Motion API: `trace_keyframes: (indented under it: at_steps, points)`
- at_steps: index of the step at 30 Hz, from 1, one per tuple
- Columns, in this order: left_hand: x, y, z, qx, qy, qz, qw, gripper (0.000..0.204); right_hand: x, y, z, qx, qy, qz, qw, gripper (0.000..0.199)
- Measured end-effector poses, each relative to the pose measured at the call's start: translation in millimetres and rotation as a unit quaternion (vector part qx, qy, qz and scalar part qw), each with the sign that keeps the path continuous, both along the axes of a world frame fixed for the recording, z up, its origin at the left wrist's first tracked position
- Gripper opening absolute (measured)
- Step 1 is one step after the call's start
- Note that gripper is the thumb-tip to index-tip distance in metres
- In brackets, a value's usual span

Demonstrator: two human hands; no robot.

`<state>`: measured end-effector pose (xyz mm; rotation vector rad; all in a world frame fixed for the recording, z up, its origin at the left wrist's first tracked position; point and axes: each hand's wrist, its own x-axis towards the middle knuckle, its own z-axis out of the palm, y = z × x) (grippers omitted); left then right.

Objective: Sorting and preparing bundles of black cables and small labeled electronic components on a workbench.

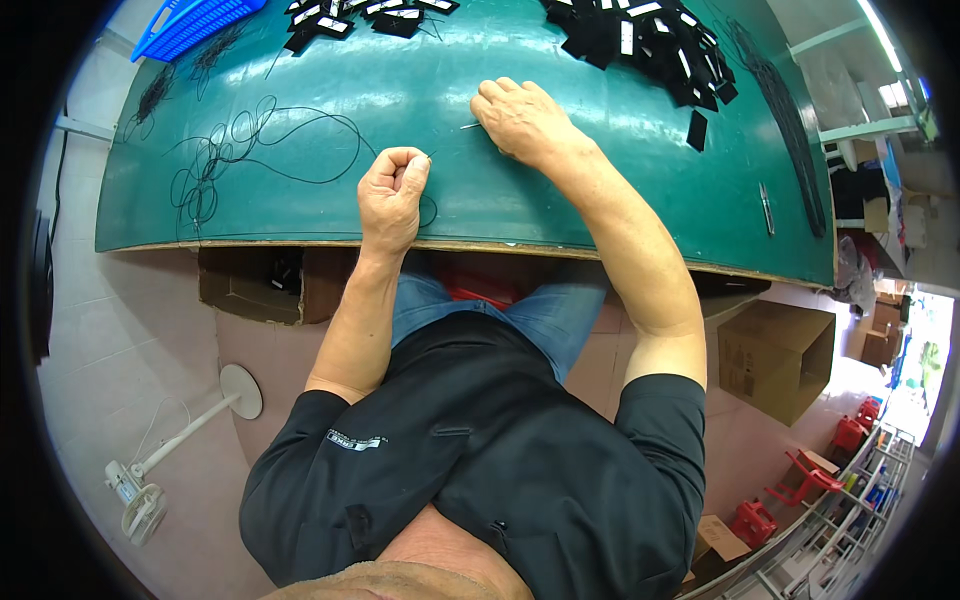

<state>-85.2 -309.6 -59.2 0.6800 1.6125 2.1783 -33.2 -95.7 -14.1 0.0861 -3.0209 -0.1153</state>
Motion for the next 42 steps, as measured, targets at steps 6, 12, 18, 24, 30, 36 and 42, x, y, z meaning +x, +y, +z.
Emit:
trace_keyframes:
  at_steps: [6,12,18,24,30,36,42]
  points:
    - [-1,1,-2,0.003,0.002,0.004,1.0,0.007,7,-9,-5,-0.013,0.026,-0.013,0.999,0.011]
    - [0,-1,0,-0.013,-0.012,-0.005,1.0,0.008,3,-12,-9,-0.023,0.043,0.002,0.999,0.018]
    - [1,2,-2,-0.012,0.014,0.016,1.0,0.008,14,-15,-9,-0.043,0.041,-0.031,0.998,0.015]
    - [2,3,1,-0.01,0.003,0.015,1.0,0.008,15,-12,-20,-0.098,0.081,-0.026,0.992,0.018]
    - [2,3,0,-0.005,0.015,0.018,1.0,0.008,14,-15,-14,-0.083,0.051,-0.041,0.994,0.015]
    - [3,2,1,-0.007,0.004,0.018,1.0,0.008,26,-22,-9,-0.302,0.088,-0.106,0.943,0.012]
    - [7,6,4,-0.012,0.007,0.013,1.0,0.008,50,-43,-19,-0.68,0.067,-0.11,0.722,0.018]
